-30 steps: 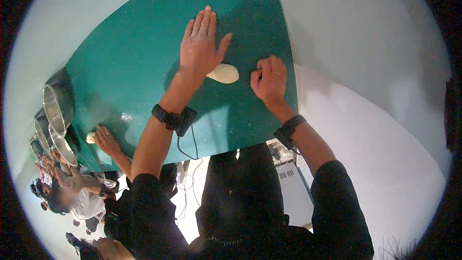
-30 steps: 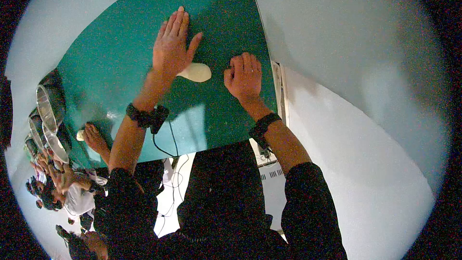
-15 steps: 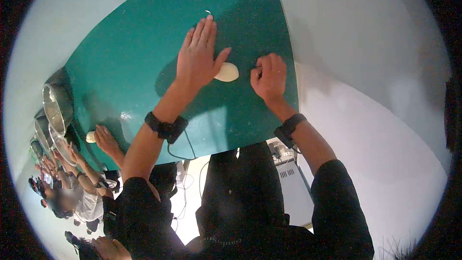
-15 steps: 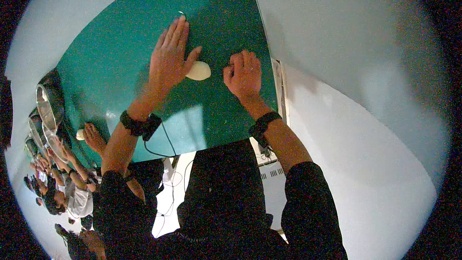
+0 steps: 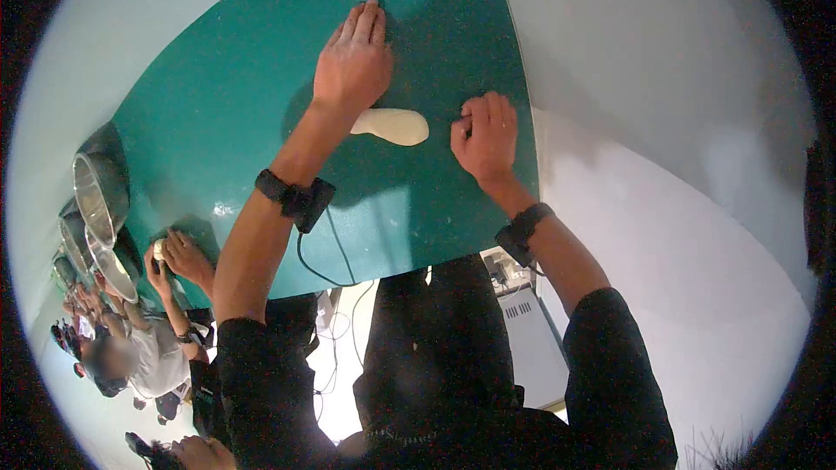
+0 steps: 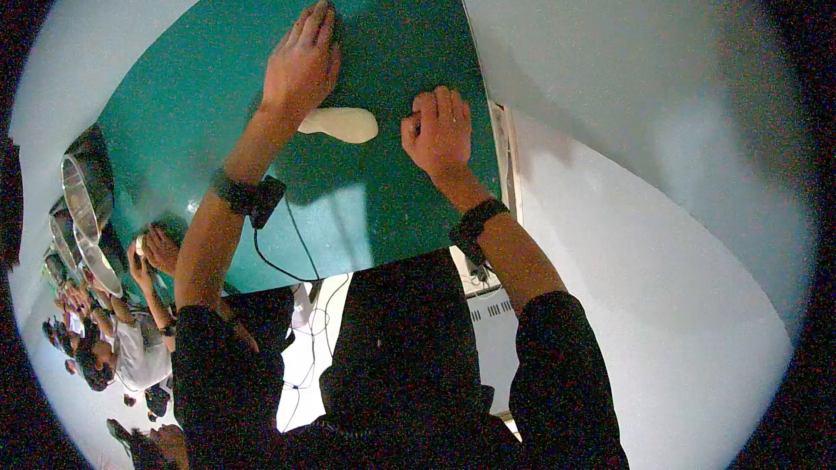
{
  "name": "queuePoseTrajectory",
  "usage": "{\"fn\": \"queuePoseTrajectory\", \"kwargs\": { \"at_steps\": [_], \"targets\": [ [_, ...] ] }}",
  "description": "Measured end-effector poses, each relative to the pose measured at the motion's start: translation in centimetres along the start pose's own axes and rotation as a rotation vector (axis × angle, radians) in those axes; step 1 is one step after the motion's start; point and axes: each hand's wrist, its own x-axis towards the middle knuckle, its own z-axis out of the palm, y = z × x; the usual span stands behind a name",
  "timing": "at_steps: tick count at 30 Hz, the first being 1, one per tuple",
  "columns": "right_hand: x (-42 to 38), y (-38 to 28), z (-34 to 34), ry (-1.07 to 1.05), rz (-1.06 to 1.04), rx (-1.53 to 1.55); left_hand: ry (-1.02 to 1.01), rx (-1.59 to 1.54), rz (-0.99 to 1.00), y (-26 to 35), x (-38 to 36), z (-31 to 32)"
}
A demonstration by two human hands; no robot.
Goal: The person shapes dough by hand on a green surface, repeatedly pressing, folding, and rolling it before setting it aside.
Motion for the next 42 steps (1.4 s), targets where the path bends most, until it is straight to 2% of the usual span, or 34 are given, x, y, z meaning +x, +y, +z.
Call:
{"fn": "queuePoseTrajectory", "kwargs": {
  "at_steps": [3, 9, 12, 15, 18, 21, 24, 27, 29, 33, 42],
  "targets": [
    [-0.8, 0.6, 0.5, -0.086, 0.055, -0.021, 0.037, -0.061, -0.005, 0.3, -0.4, -0.6],
    [0.1, -0.2, -0.1, 0.003, 0.002, -0.029, 0.013, -0.114, 0.016, -1.1, -0.3, -1.3],
    [-0.8, 0.4, 0.4, -0.072, 0.030, -0.039, 0.077, -0.185, 0.009, -2.3, 1.1, -0.7],
    [-0.2, 0.0, 0.5, 0.013, 0.010, -0.042, 0.094, -0.292, -0.003, -2.4, 1.7, -1.4],
    [0.0, -0.1, 0.2, -0.011, 0.021, -0.012, 0.081, -0.494, -0.021, -1.8, 0.2, -2.3],
    [0.0, -0.2, 0.2, 0.002, 0.022, -0.025, 0.093, -0.478, 0.031, 0.3, -3.7, -5.3],
    [-0.8, 0.1, 0.0, -0.090, 0.075, -0.050, 0.081, -0.526, 0.023, 2.4, -7.4, -7.4],
    [-0.8, 0.1, 0.1, -0.018, 0.031, -0.027, 0.065, -0.473, 0.063, 2.8, -9.9, -6.8],
    [-0.6, -0.2, 0.2, -0.066, 0.062, -0.035, 0.069, -0.440, 0.060, 2.9, -10.9, -6.3],
    [-0.4, -0.3, 0.0, -0.017, 0.008, -0.054, 0.056, -0.440, 0.014, 3.3, -11.6, -6.0],
    [-0.2, 0.1, -0.8, -0.028, 0.021, -0.036, 0.105, -0.313, 0.080, 4.4, -8.7, -2.9]
  ]
}}
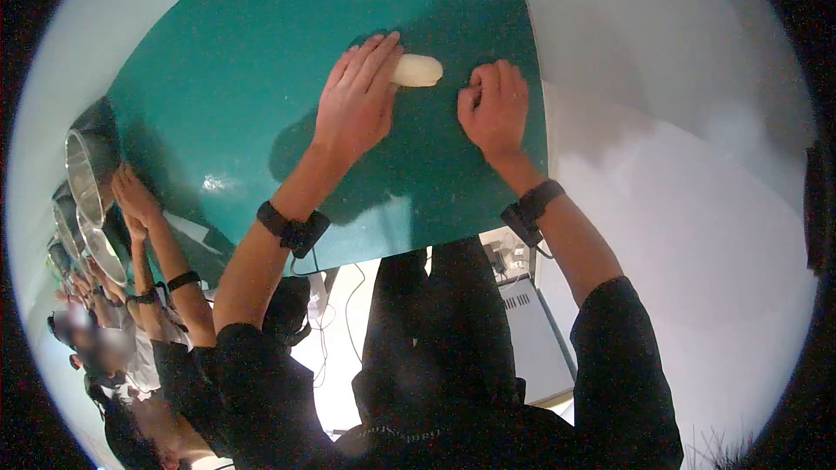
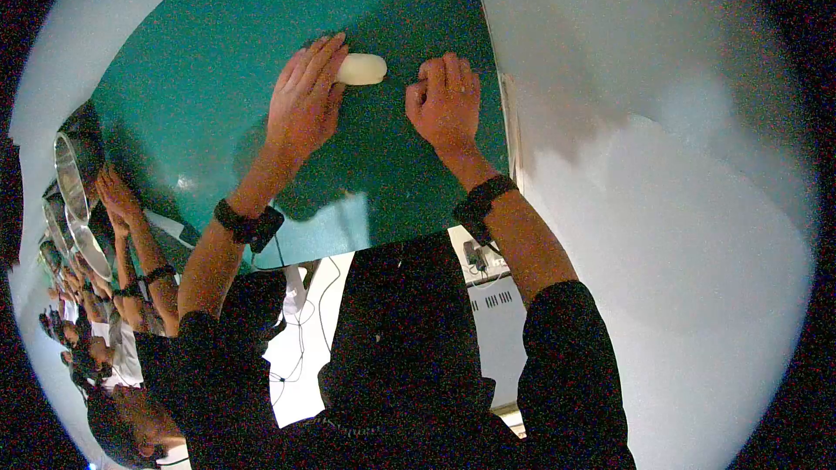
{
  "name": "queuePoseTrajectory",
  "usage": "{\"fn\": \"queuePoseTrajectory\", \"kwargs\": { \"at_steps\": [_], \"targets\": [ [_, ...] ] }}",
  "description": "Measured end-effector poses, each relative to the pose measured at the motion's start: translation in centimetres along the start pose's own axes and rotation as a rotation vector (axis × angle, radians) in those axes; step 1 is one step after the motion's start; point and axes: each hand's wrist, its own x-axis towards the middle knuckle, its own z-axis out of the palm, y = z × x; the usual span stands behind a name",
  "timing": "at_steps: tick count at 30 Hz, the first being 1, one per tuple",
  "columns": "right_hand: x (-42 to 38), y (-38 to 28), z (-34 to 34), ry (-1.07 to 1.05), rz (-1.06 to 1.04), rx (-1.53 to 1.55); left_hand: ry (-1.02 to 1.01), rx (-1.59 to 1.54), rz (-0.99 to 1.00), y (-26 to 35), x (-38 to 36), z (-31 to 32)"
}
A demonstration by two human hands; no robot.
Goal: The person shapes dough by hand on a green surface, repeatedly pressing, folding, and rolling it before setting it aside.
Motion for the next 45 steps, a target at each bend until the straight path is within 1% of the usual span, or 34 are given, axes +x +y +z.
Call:
{"fn": "queuePoseTrajectory", "kwargs": {
  "at_steps": [3, 6, 9, 12, 13, 15, 18, 21, 22, 25, 28, 31, 34, 37, 40, 43, 44, 45],
  "targets": [
    [0.1, 0.2, 0.2, -0.004, 0.016, -0.004, -0.013, -0.031, 0.006, 0.1, 1.4, 0.4],
    [-0.3, 0.5, 1.4, -0.014, 0.010, -0.012, 0.070, -0.012, -0.071, 1.1, 1.3, 1.0],
    [-0.7, 0.6, 1.8, -0.022, 0.016, -0.058, 0.121, 0.048, -0.082, 1.0, 1.7, 1.9],
    [-0.5, 0.5, 2.4, -0.058, 0.032, -0.029, 0.045, 0.052, -0.150, -0.3, 2.5, 3.8],
    [-0.4, 0.1, 1.3, -0.036, 0.018, -0.041, 0.059, 0.016, -0.123, 0.4, 2.3, 3.3],
    [-0.6, -0.3, 1.1, -0.009, 0.005, -0.038, 0.057, -0.047, -0.082, 1.0, 1.0, 3.7],
    [-0.4, -0.4, 0.4, -0.019, 0.004, -0.023, -0.068, -0.202, 0.059, 3.1, -3.0, 3.3],
    [-0.2, -0.1, 0.8, -0.012, -0.006, -0.038, -0.040, -0.327, -0.039, 5.2, -5.2, 2.1],
    [-0.1, 0.0, 0.8, -0.015, -0.001, -0.035, -0.086, -0.348, -0.124, 5.7, -5.3, 1.6],
    [0.0, 0.1, 1.0, -0.023, 0.001, -0.016, 0.090, -0.393, -0.237, 6.4, -5.6, 2.3],
    [-0.1, 0.1, 0.7, -0.018, -0.006, -0.009, 0.430, -0.348, -0.340, 8.8, -1.7, 1.0],
    [-0.1, -0.1, 0.7, -0.010, -0.007, -0.025, 0.184, -0.204, -0.142, 7.6, -1.3, -0.3],
    [-0.2, 0.0, 0.7, -0.017, 0.001, -0.014, -0.057, -0.425, -0.122, 5.9, -4.0, 0.8],
    [-0.4, -0.1, 0.7, -0.023, 0.008, -0.009, -0.235, -0.492, -0.430, 5.6, -5.4, 0.4],
    [0.0, 0.1, 1.0, -0.033, 0.009, -0.008, -0.038, -0.259, -0.407, 6.6, -4.1, 0.3],
    [-0.4, 0.0, 1.1, -0.076, 0.045, -0.026, -0.076, -0.251, -0.288, 7.6, -3.9, 0.6],
    [-0.5, 0.0, 1.2, -0.079, 0.051, -0.043, -0.041, -0.212, -0.232, 7.7, -3.3, 0.7],
    [-0.5, 0.0, 1.2, -0.084, 0.056, -0.058, 0.000, -0.203, -0.220, 7.9, -2.4, 0.9]
  ]
}}
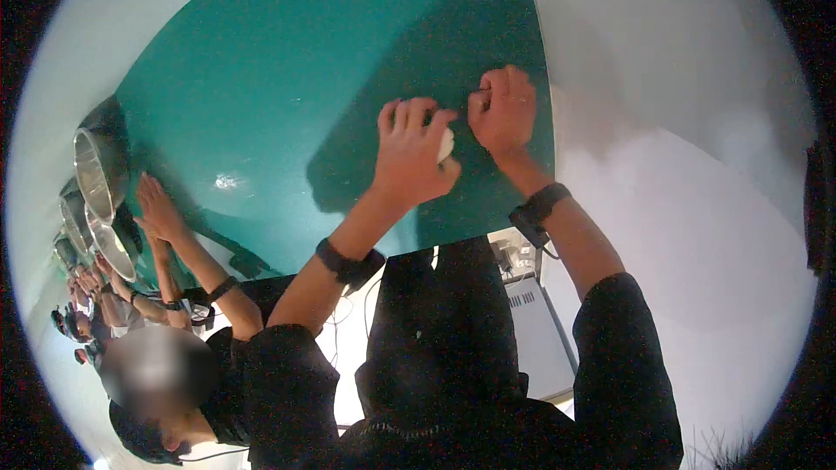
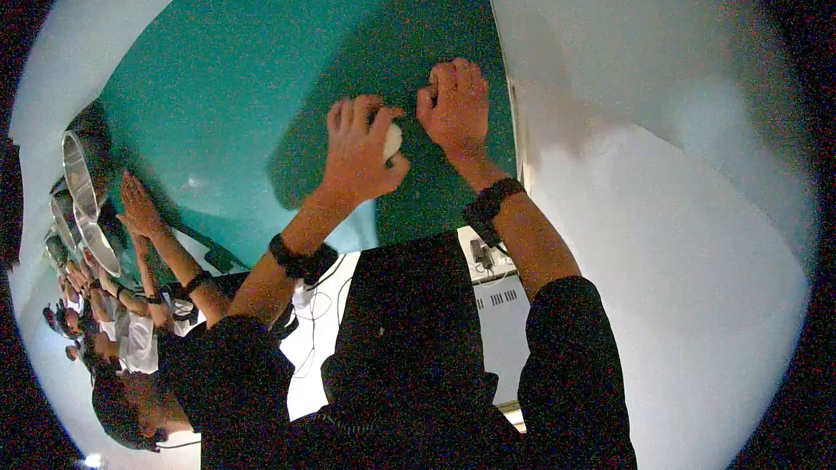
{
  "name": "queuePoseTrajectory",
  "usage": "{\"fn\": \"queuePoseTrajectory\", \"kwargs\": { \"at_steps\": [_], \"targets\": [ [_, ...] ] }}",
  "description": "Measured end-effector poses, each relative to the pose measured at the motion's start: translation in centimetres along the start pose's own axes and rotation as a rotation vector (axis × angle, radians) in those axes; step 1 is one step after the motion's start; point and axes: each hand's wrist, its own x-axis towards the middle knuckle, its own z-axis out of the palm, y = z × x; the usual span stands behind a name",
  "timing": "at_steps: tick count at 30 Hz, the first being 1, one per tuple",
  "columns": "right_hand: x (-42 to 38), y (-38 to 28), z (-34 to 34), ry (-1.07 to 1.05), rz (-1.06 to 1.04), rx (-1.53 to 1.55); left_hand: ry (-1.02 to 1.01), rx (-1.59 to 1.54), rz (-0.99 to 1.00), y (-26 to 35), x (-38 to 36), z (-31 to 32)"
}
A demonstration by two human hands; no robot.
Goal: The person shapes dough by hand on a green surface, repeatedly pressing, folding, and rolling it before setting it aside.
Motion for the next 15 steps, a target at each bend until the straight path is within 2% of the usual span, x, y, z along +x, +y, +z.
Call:
{"fn": "queuePoseTrajectory", "kwargs": {
  "at_steps": [2, 8, 12, 15],
  "targets": [
    [0.0, 0.1, -0.2, -0.009, -0.018, 0.021, 0.086, 0.005, 0.037, 0.8, 2.1, 0.8],
    [-0.3, 0.7, -0.2, -0.051, 0.007, 0.015, 0.043, 0.083, -0.012, -0.3, 4.9, 4.3],
    [-0.2, 0.2, -0.4, -0.093, 0.048, -0.007, 0.176, -0.007, -0.012, -1.7, 8.4, 3.7],
    [-0.3, 0.3, -0.1, -0.007, -0.003, -0.015, 0.158, 0.003, -0.052, -2.7, 9.4, 3.8]
  ]
}}
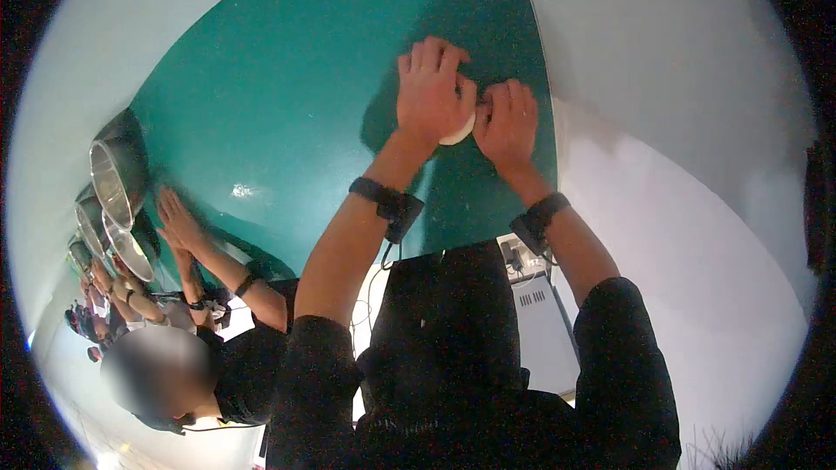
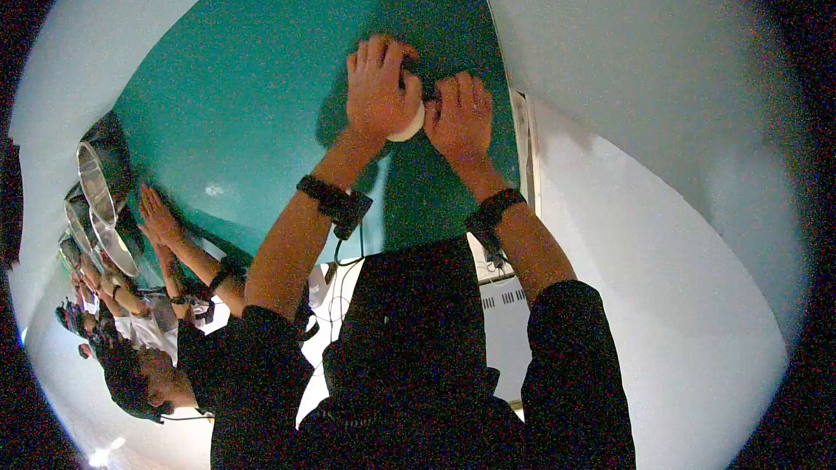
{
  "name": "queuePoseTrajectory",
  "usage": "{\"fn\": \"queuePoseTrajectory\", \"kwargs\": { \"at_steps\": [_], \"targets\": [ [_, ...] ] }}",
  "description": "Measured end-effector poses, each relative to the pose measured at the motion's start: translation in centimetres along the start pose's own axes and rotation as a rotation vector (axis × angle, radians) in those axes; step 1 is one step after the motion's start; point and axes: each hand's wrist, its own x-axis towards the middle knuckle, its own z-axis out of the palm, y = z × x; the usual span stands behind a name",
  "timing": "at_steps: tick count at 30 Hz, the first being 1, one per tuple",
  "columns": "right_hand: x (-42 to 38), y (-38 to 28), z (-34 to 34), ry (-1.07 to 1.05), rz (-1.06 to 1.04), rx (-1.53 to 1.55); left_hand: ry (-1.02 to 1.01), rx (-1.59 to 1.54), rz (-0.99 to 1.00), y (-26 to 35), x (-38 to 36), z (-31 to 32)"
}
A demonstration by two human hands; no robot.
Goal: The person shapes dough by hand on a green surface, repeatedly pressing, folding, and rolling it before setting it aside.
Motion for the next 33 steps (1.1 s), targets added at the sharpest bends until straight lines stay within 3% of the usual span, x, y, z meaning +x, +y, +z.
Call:
{"fn": "queuePoseTrajectory", "kwargs": {
  "at_steps": [8, 11, 14, 16, 20, 23, 24, 27, 30, 33],
  "targets": [
    [0.8, 0.0, -0.1, 0.015, -0.003, 0.020, 0.109, 0.021, -0.012, -1.1, 2.8, 1.2],
    [-0.2, 0.2, -0.4, 0.020, -0.003, 0.030, 0.120, -0.156, 0.042, -2.0, 1.6, 1.2],
    [0.0, -0.1, -0.6, 0.015, 0.003, 0.047, 0.155, -0.724, -0.288, -3.0, 0.1, 0.0],
    [0.1, -0.3, -0.3, 0.029, -0.006, 0.057, 0.184, -0.683, -0.465, -3.6, -2.2, -3.3],
    [0.4, -0.1, 0.2, 0.030, 0.005, 0.075, 0.371, 0.256, -0.187, -12.8, -6.5, -9.2],
    [0.2, -0.1, 0.4, 0.050, 0.006, 0.060, 0.561, 0.539, -0.404, -16.7, -7.1, -10.6],
    [0.1, -0.1, 0.6, 0.074, 0.002, 0.050, 0.543, 0.518, -0.492, -17.4, -7.3, -10.3],
    [0.3, -0.1, 0.2, 0.004, 0.041, 0.096, 0.404, 0.499, -0.470, -16.0, -6.5, -11.3],
    [0.4, 0.3, 0.5, 0.164, -0.077, 0.070, 0.373, 0.533, -0.500, -15.9, -6.6, -11.4],
    [0.7, 0.1, -1.1, -0.037, 0.157, 0.311, 0.367, 0.528, -0.516, -15.7, -6.4, -11.3]
  ]
}}
